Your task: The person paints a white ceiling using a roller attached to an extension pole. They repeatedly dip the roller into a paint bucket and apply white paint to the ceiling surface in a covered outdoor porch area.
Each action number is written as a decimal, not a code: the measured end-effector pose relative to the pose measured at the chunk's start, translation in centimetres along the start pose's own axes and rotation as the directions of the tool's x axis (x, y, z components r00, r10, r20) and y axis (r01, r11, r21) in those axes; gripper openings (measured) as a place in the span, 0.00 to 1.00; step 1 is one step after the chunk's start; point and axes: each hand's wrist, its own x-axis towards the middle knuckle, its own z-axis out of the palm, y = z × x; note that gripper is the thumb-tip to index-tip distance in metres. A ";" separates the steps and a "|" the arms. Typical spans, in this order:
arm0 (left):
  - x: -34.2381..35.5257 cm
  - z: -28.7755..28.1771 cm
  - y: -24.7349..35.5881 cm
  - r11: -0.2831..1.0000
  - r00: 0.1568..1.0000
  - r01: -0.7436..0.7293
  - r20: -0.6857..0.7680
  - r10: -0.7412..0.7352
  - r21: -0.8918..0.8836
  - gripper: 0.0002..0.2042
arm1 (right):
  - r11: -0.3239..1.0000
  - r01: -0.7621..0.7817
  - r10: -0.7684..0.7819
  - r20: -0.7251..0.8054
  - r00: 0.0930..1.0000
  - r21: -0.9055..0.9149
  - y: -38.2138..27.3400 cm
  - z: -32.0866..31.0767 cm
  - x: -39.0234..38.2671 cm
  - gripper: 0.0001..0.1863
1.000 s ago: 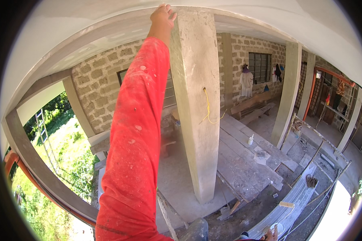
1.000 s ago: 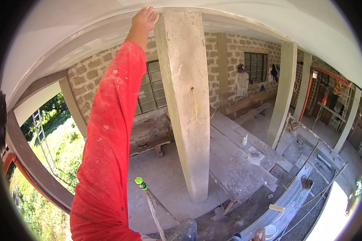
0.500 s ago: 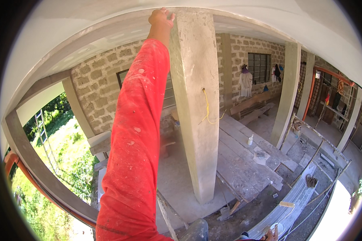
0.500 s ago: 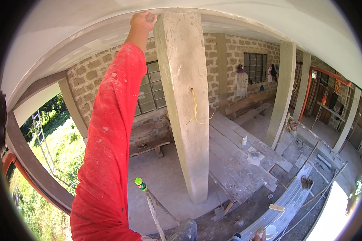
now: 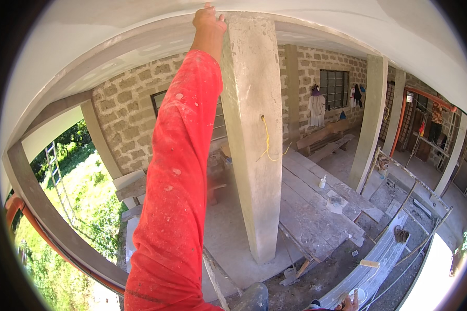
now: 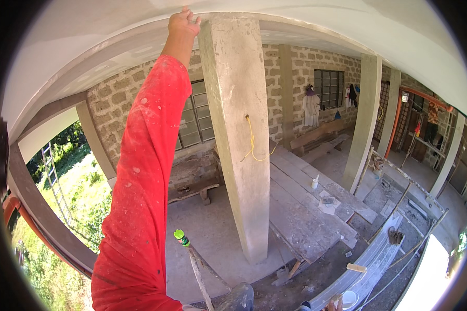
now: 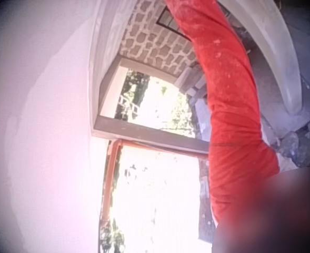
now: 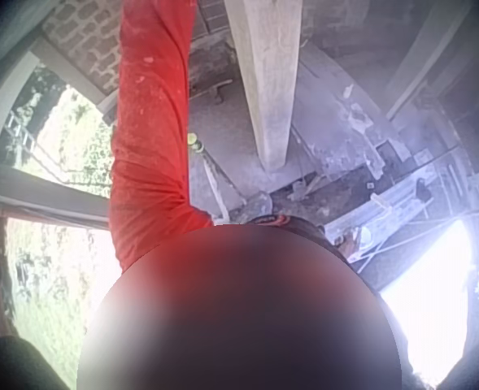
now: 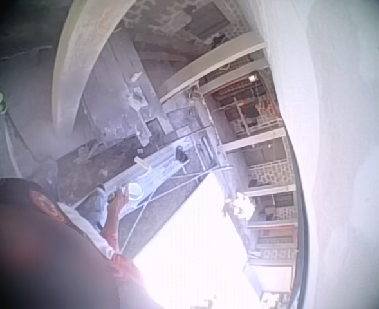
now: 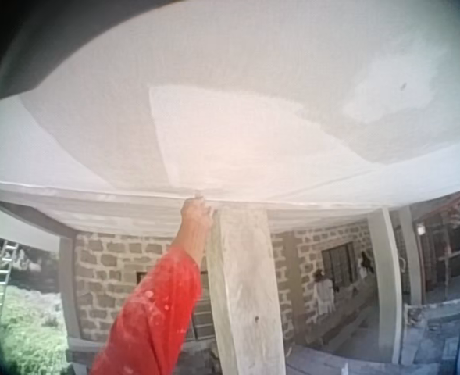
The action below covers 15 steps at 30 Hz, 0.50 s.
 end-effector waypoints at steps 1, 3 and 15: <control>-0.3 0.4 -0.1 1.000 1.000 0.003 -0.016 -0.004 -0.012 0.19 | 1.000 -0.002 0.002 -0.005 1.000 0.003 0.0 0.1 0.0 0.35; -0.9 0.9 -0.2 1.000 1.000 0.004 -0.027 -0.005 -0.020 0.19 | 1.000 -0.005 0.005 -0.017 1.000 0.006 -0.1 0.1 -0.1 0.35; -3.4 0.9 -0.3 0.999 0.999 0.022 -0.040 -0.024 -0.048 0.20 | 1.000 -0.015 0.015 -0.031 0.999 0.010 1.0 -1.1 1.2 0.38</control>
